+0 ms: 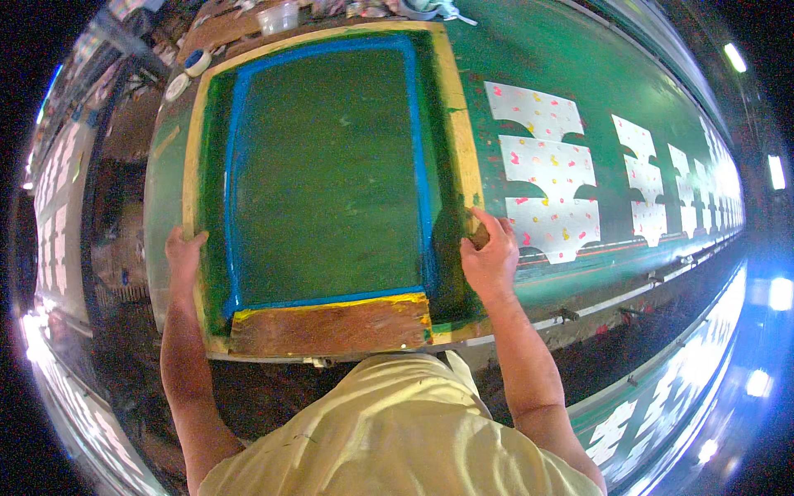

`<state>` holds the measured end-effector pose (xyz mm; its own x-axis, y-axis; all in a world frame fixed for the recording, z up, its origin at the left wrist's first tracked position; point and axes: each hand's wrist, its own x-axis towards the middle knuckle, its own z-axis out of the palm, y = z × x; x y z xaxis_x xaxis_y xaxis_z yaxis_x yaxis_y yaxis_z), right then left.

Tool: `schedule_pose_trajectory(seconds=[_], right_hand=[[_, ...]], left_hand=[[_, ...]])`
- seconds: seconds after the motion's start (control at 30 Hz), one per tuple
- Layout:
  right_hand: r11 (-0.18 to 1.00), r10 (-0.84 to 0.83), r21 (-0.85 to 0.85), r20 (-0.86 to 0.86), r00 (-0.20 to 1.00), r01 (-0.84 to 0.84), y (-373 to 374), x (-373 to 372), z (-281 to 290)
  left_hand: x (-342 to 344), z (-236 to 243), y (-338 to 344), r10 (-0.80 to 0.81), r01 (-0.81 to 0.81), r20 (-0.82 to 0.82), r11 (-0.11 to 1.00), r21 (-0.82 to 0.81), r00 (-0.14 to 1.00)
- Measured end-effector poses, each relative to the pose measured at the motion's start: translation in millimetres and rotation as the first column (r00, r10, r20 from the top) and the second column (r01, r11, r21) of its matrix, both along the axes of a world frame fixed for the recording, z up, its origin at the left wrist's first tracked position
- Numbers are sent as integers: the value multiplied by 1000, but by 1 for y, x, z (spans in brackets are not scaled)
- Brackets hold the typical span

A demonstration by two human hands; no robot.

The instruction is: The person performs screen printing by repeatedly placing a screen frame over patterned paper sheets on a conveyor and pulling a squeegee across the screen to transfer ink. The person moves the frame along the conveyor to print successive sheets.

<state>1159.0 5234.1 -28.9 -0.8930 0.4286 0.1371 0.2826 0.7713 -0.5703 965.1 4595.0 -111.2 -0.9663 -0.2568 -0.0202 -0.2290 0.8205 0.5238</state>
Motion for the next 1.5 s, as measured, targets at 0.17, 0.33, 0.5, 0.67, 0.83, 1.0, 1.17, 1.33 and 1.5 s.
schedule_pose_trajectory(seconds=[0.17,0.33,0.5,0.67,0.83,1.0,1.17,1.33,1.5], right_hand=[[999,-10,-44,-46,999,8,21,-3,21],[997,-27,-69,-111,993,20,93,2,33],[992,-90,-99,-142,986,76,200,10,18],[991,-130,-46,-162,978,125,321,37,-2],[974,-219,-85,-88,972,212,419,62,-16],[964,-235,-151,-81,969,221,484,78,-23],[962,-229,-165,-65,971,216,512,87,-22],[952,-254,-191,-44,966,241,524,94,-19],[945,-240,-248,-85,967,212,530,98,-24]], left_hand=[[-9,4,-10,-31,50,-88,971,233,996],[-12,43,56,-103,110,-94,991,78,990],[14,54,191,-94,93,-142,996,-16,985],[39,42,326,-68,97,-205,986,136,976],[64,31,435,-1,22,-134,987,157,991],[87,35,509,2,17,-98,980,198,995],[96,35,544,22,0,-41,885,465,999],[102,31,556,42,-27,-41,950,310,998],[107,34,561,56,-56,3,978,201,998]])
